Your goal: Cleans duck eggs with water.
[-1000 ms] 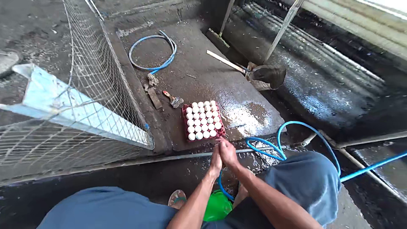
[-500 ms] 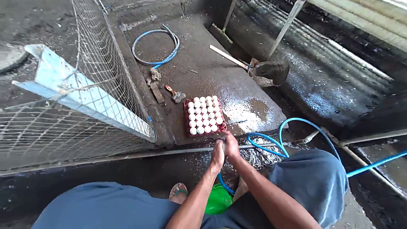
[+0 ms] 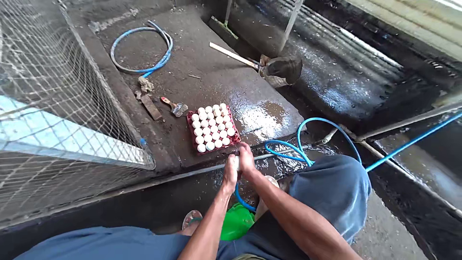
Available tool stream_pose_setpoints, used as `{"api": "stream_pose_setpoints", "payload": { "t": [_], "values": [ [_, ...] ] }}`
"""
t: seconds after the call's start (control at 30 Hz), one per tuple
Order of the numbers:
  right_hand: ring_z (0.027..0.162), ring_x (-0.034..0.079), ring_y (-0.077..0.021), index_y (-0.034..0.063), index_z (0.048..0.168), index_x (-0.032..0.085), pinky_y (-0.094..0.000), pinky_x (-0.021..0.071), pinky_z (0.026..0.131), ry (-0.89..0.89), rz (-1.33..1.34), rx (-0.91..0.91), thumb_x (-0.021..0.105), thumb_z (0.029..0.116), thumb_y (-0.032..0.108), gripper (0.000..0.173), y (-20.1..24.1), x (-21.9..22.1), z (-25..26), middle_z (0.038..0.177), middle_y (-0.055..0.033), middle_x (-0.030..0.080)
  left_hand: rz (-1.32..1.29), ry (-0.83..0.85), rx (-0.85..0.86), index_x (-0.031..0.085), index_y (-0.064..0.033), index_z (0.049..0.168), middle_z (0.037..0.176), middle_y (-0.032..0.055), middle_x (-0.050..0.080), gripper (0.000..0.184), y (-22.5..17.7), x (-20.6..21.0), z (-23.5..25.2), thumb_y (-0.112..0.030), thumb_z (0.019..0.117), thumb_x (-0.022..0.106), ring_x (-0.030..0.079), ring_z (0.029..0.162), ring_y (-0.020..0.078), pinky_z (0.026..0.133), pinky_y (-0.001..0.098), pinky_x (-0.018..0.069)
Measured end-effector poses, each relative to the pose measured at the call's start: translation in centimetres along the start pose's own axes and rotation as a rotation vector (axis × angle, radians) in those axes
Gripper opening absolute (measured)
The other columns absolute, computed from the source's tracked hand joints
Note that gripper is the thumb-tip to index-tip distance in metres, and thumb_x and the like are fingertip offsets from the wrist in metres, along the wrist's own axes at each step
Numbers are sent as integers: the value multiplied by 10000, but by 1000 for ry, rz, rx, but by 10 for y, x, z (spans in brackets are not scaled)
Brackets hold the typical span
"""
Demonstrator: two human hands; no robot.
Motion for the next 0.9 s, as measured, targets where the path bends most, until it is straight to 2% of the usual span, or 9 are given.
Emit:
{"api": "stream_pose_setpoints", "payload": {
  "t": [0.1,0.17,0.27,0.37,0.4,0.57,0.63,0.77,0.9],
  "values": [
    [1435,440,-329,-44,1412,550,-482,354,1189,11,-78,-137,320,1030,140,482,-1,4,-21,1511,-249,485,5,-1,34,520,104,1359,1292,251,604,432,-4,2,-6,-155,1120,270,592,1186,242,1046,392,460],
    [1363,513,-279,-4,1402,573,-476,410,1128,41,-25,-8,324,1050,159,461,-3,-2,-5,1459,-204,551,-61,30,-109,574,25,1294,1082,164,639,509,-7,1,-9,-274,1127,196,606,913,187,800,370,517],
    [931,640,-225,56,1290,617,-436,532,815,114,204,328,300,1110,282,429,-3,-7,18,1091,-137,660,-198,115,-122,551,-94,1024,682,-4,518,383,-4,6,-1,-330,1108,261,425,470,66,414,226,365],
    [942,654,-201,36,1285,641,-405,540,769,55,123,110,206,1109,251,515,6,-4,1,1144,-133,687,-227,123,-45,498,-32,1368,1147,102,619,396,-6,-2,8,-299,1108,363,613,936,126,797,311,533],
    [1143,632,-222,5,1320,630,-440,512,955,45,44,-17,215,1083,202,517,9,-4,-6,1284,-159,662,-219,115,-30,478,0,1436,1309,148,596,451,-8,-3,7,-283,1123,318,598,1121,159,964,352,504],
    [1178,582,-245,-31,1359,553,-435,473,998,-44,128,23,342,1079,144,392,1,-5,4,1302,-197,606,39,-40,109,646,76,1086,1001,145,634,403,-11,4,0,-159,1076,319,589,928,169,842,362,491],
    [1311,554,-260,-47,1354,593,-448,429,1104,4,75,-76,299,1051,127,456,6,1,-10,1384,-203,607,58,-88,116,632,136,1170,1133,238,659,402,-17,3,-1,-118,1098,328,613,1074,233,992,400,467],
    [1253,558,-272,-6,1406,538,-469,454,1037,-45,109,20,337,1069,143,420,4,-3,4,1381,-207,579,42,-61,65,643,68,1084,970,146,627,436,-13,4,0,-190,1093,291,595,901,184,821,382,500],
    [1416,468,-283,-17,1426,545,-471,381,1161,-2,54,-49,340,1032,128,467,3,3,-19,1507,-215,506,96,-75,53,615,127,1193,1129,234,650,411,-10,0,-3,-123,1105,301,611,1060,229,975,389,474]
  ]
}}
Point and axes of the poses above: each hand's wrist, its own z-axis towards the middle knuckle, its own x-axis out of the palm, y = z × x, the point moved 3 cm from there along z, towards the middle knuckle
